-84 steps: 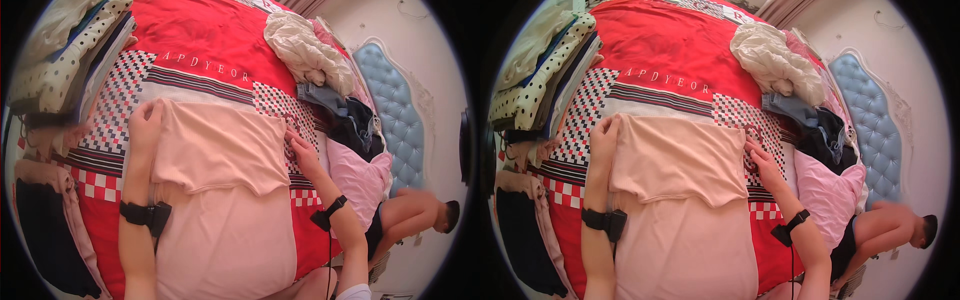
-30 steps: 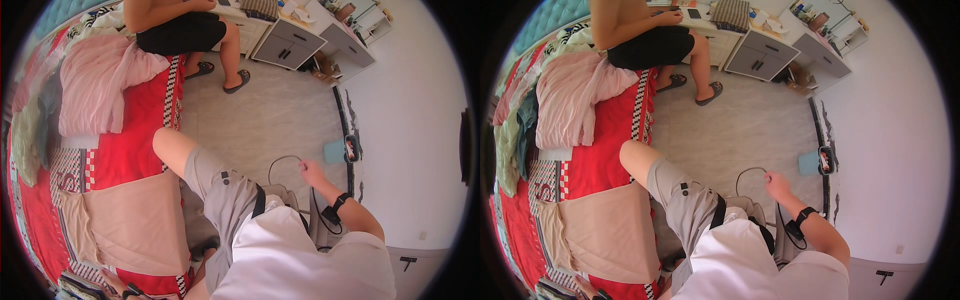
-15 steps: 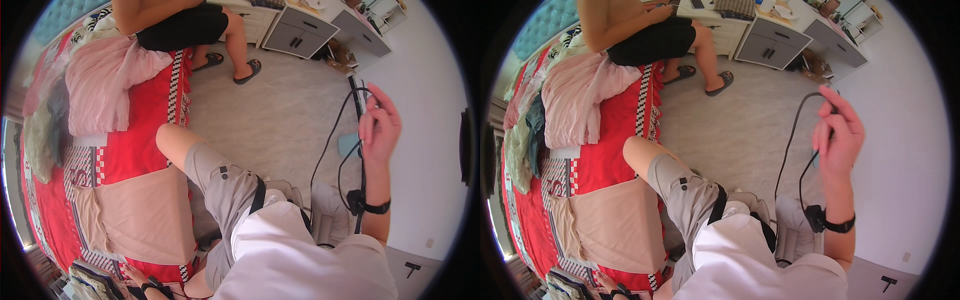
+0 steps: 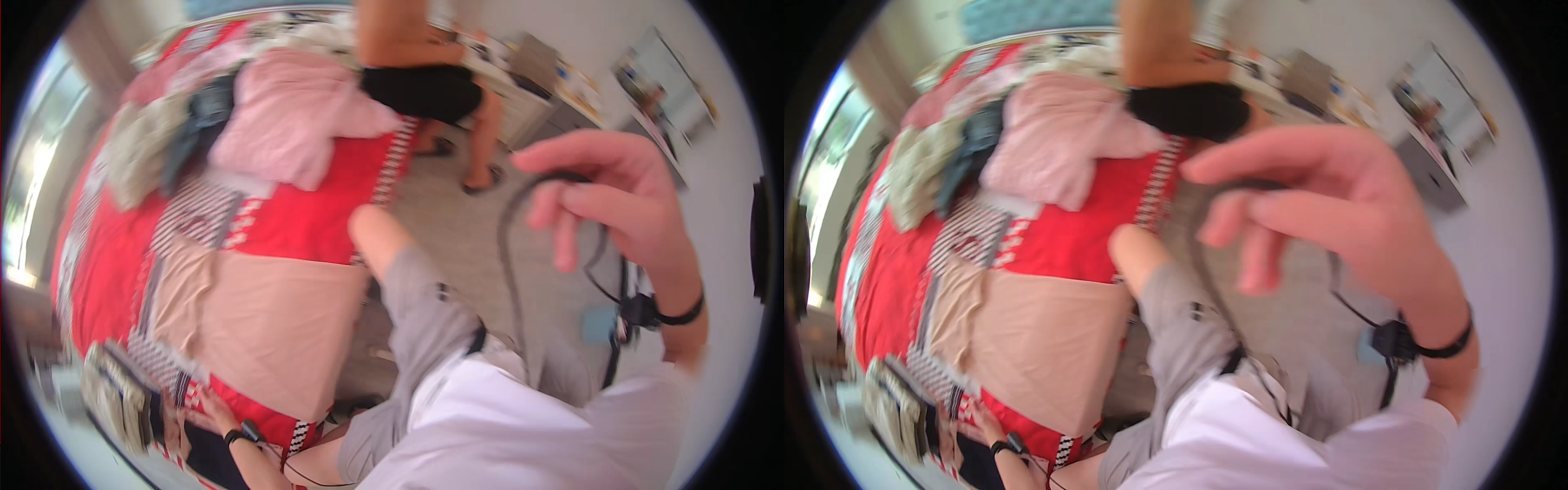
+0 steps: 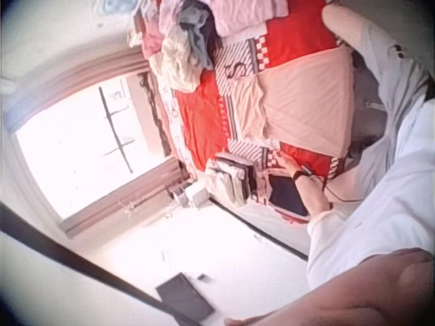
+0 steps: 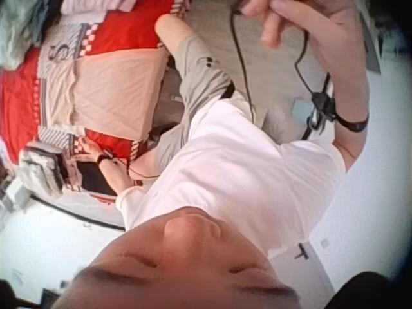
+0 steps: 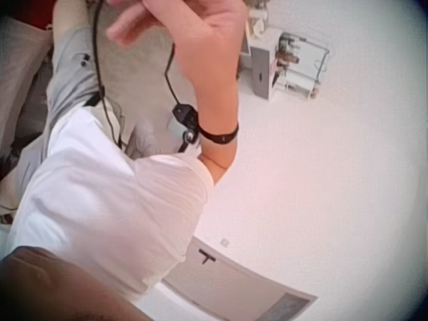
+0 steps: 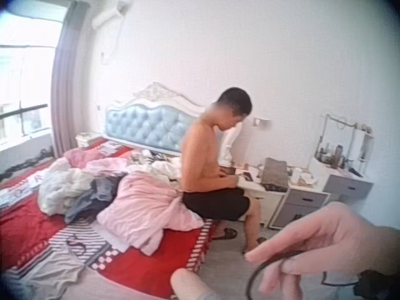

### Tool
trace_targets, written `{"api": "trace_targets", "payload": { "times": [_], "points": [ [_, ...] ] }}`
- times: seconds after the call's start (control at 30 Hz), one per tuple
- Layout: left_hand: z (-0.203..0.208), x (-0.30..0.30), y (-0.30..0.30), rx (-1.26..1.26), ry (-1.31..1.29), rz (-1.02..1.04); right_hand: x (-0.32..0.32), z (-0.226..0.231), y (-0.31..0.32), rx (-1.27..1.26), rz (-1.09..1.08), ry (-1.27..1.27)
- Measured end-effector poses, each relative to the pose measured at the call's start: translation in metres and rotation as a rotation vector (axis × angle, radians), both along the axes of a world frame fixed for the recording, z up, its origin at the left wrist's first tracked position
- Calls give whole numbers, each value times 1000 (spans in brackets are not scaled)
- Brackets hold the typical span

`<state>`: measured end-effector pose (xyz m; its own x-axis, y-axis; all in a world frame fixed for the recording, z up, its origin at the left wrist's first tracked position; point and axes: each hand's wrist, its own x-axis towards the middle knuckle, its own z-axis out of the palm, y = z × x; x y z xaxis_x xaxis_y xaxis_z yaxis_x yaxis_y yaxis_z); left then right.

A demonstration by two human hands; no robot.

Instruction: Folding a pinkish-tan dress or long garment on a bed.

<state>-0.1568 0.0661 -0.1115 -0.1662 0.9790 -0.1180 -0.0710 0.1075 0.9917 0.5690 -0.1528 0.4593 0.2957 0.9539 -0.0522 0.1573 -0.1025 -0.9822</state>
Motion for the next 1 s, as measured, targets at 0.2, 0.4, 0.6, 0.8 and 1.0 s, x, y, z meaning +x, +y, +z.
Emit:
{"api": "trace_targets", "payload": {
  "times": [0.2, 0.4, 0.6, 0.8, 1.0],
  "points": [
    [-13, 24, 14, -125, -239, 385, -70, 5, 105, -477, 662, -339],
    [-2, 66, -5, -120, -191, 509, -153, -75, 260, -378, 1438, -963],
    [5, 90, -13, -76, -83, 439, -237, -224, 357, -787, 2070, -1097],
    [26, 104, -19, -44, 85, 416, -281, -314, 397, -1216, 2164, -742],
    [51, 111, -17, 13, 584, 300, -253, -351, 420, -1345, 2045, -711]
  ]
}}
